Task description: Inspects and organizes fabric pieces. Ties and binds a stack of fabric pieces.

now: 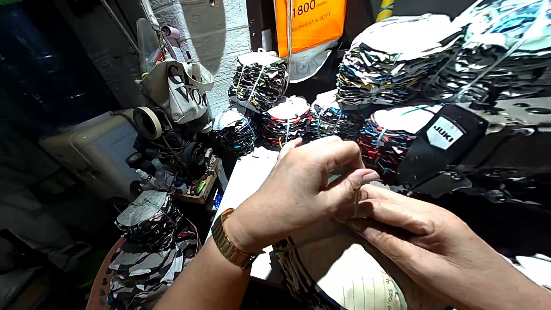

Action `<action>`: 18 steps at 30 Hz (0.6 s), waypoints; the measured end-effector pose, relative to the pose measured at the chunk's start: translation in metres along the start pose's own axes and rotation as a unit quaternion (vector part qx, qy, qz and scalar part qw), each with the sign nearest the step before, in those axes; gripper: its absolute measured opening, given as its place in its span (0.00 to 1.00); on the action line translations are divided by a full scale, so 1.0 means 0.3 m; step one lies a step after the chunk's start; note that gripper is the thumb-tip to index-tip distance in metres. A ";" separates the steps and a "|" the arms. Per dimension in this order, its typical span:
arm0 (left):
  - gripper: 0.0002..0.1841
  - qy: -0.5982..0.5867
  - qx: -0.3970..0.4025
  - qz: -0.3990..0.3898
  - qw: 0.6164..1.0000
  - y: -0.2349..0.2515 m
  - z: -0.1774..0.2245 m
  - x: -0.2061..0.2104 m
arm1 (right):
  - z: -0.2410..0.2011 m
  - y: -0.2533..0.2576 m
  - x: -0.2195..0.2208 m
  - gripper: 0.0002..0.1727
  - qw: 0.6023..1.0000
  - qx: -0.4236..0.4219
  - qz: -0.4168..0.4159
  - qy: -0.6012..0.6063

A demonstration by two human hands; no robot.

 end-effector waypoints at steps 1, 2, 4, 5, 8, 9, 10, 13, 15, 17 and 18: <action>0.06 0.001 0.002 -0.011 1.000 0.001 -0.002 -0.001 | 0.000 0.001 -0.002 0.11 1.000 0.003 0.006 0.008; 0.06 -0.010 0.007 -0.018 1.000 0.003 -0.003 -0.002 | 0.000 0.001 -0.004 0.10 1.000 0.006 0.011 0.017; 0.05 -0.050 0.019 -0.029 0.998 0.010 -0.004 0.002 | 0.008 0.001 -0.008 0.08 0.999 0.019 0.024 0.035; 0.05 -0.067 0.021 -0.035 0.997 0.013 -0.002 0.007 | 0.015 -0.001 -0.010 0.08 0.998 0.030 0.029 0.040; 0.05 -0.091 0.029 -0.048 0.994 0.017 0.009 0.019 | 0.034 -0.010 -0.015 0.08 0.994 0.066 0.044 0.073; 0.05 -0.094 0.031 -0.045 0.994 0.018 0.010 0.016 | 0.040 -0.013 -0.015 0.09 0.991 0.079 0.048 0.092; 0.04 -0.094 0.031 -0.039 0.994 0.020 0.008 0.013 | 0.043 -0.015 -0.012 0.12 0.989 0.086 0.050 0.107; 0.04 -0.095 0.025 -0.035 0.995 0.032 -0.024 0.023 | 0.048 -0.017 -0.014 0.17 0.985 0.082 0.065 0.138; 0.05 -0.095 0.012 -0.038 0.995 0.049 -0.081 0.058 | 0.046 -0.018 -0.018 0.16 0.985 0.078 0.068 0.138; 0.06 -0.030 -0.018 -0.024 0.999 0.050 -0.135 0.082 | 0.039 -0.017 -0.018 0.15 0.985 0.067 0.069 0.145; 0.08 0.039 -0.041 -0.012 0.998 0.041 -0.146 0.081 | 0.037 -0.017 -0.019 0.14 0.985 0.063 0.071 0.147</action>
Point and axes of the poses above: each hand's wrist, its own y-axis towards the middle knuckle, its own x-axis out of the palm, z = x × y, the point moved 10 cm from there along y, towards the middle knuckle, and after that the axes turned 2 degrees about -x, right-handed, at the moved point
